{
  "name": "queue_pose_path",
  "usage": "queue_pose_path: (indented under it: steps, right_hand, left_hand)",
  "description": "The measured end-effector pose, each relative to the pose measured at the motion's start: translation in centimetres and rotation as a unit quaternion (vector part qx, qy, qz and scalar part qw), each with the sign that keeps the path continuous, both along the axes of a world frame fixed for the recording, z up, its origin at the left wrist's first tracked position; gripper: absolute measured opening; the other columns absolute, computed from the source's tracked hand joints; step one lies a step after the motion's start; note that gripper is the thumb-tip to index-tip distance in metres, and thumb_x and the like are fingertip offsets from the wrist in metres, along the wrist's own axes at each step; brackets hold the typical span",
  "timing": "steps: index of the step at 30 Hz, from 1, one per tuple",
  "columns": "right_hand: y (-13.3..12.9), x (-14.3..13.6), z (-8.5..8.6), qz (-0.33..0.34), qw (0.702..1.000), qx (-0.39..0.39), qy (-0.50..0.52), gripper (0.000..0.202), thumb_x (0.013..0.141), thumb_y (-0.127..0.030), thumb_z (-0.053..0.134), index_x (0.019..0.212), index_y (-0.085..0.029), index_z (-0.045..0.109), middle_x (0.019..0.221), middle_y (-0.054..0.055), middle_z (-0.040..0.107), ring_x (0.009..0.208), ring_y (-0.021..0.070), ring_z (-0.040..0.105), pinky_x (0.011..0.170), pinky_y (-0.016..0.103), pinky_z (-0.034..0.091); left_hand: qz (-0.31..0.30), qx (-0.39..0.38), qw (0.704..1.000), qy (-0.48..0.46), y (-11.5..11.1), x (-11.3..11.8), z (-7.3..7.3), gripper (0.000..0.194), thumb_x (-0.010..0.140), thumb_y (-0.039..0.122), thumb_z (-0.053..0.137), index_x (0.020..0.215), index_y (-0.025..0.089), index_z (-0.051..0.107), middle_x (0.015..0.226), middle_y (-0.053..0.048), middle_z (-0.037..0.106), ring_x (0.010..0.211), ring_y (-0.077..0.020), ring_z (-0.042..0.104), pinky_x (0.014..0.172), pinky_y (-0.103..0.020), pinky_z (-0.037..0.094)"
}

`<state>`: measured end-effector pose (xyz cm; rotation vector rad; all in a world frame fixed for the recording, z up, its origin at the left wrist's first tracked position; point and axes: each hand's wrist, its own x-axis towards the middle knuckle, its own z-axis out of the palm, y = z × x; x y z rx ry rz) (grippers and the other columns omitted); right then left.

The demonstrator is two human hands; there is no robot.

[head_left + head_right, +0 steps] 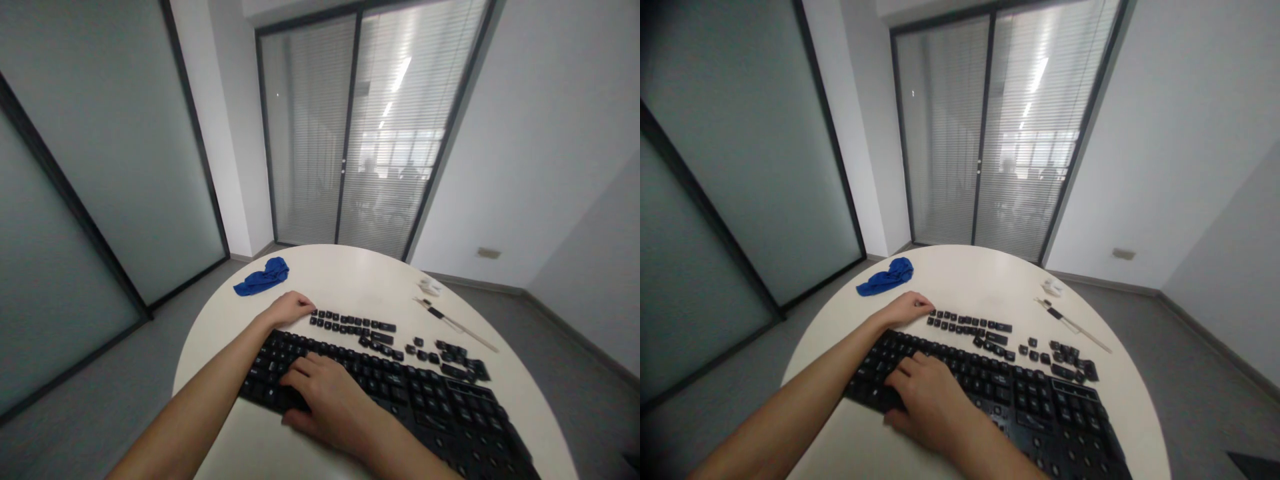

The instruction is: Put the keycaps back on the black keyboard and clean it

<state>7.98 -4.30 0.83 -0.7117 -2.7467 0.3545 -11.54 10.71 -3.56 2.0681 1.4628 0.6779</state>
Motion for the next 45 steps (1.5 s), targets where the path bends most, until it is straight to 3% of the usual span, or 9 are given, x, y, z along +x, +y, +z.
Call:
queue_pose_path:
  steps: [7,11,15,19,35,40,45]
  right_hand:
    - [0.0,0.3,0.3,0.006,0.997,-0.040,0.058,0.037,0.082,-0.041,0.076,0.113,-0.022,0.067,0.107,0.004,0.070,0.099,0.0230,0.062,0.088,0.034,0.049]
    - [0.9,1.0,0.6,-0.087,0.985,-0.039,0.145,0.017,0.092,-0.023,0.064,0.108,-0.021,0.067,0.102,0.004,0.070,0.097,0.0202,0.064,0.088,0.033,0.051]
    - [2.5,2.1,0.8,-0.186,0.961,0.027,0.203,0.019,0.090,-0.013,0.061,0.107,-0.019,0.065,0.101,0.007,0.068,0.097,0.0227,0.063,0.088,0.038,0.052]
    - [3.3,2.6,0.7,-0.201,0.956,0.047,0.208,0.028,0.086,-0.013,0.065,0.113,-0.021,0.064,0.104,0.007,0.067,0.100,0.0244,0.063,0.089,0.040,0.052]
    - [3.5,2.3,-0.1,-0.203,0.950,0.031,0.235,0.018,0.088,-0.014,0.059,0.103,-0.021,0.065,0.099,0.005,0.070,0.094,0.0214,0.065,0.086,0.037,0.053]
    - [2.8,2.1,0.1,-0.167,0.962,-0.005,0.214,0.011,0.088,-0.016,0.066,0.096,-0.023,0.069,0.099,0.003,0.071,0.098,0.0201,0.064,0.089,0.035,0.050]
    - [1.7,0.8,-0.6,-0.140,0.971,-0.046,0.190,0.014,0.078,-0.016,0.079,0.088,-0.024,0.073,0.092,-0.001,0.075,0.091,0.0193,0.065,0.087,0.034,0.048]
  left_hand:
    - [0.019,0.026,0.999,-0.032,-1.0,-0.4,0.5,0.032,0.086,0.041,0.059,0.091,0.016,0.080,0.090,-0.006,0.078,0.080,-0.0213,0.068,0.074,-0.028,0.047]
    - [0.020,0.055,0.996,-0.063,-3.1,-0.7,2.3,0.033,0.088,0.043,0.059,0.092,0.016,0.078,0.096,-0.008,0.076,0.088,-0.0216,0.067,0.079,-0.028,0.047]
    - [-0.075,0.052,0.990,-0.112,-5.7,0.0,4.3,0.029,0.088,0.044,0.064,0.088,0.018,0.077,0.091,-0.005,0.073,0.084,-0.0189,0.065,0.072,-0.025,0.046]
    - [-0.111,0.049,0.984,-0.128,-7.0,1.2,5.3,0.030,0.090,0.043,0.063,0.087,0.017,0.076,0.088,-0.005,0.071,0.082,-0.0172,0.063,0.071,-0.024,0.046]
    - [-0.178,0.022,0.976,-0.124,-7.5,1.3,5.6,0.032,0.091,0.046,0.060,0.086,0.017,0.073,0.088,-0.005,0.071,0.086,-0.0178,0.063,0.082,-0.027,0.048]
    - [-0.113,-0.013,0.992,-0.060,-6.6,-0.9,5.2,0.036,0.089,0.048,0.060,0.092,0.015,0.075,0.090,-0.006,0.075,0.083,-0.0189,0.065,0.078,-0.027,0.048]
    - [-0.072,-0.039,0.996,-0.024,-5.4,-3.1,3.5,0.036,0.081,0.047,0.068,0.096,0.015,0.076,0.087,-0.006,0.075,0.079,-0.0197,0.064,0.074,-0.027,0.047]
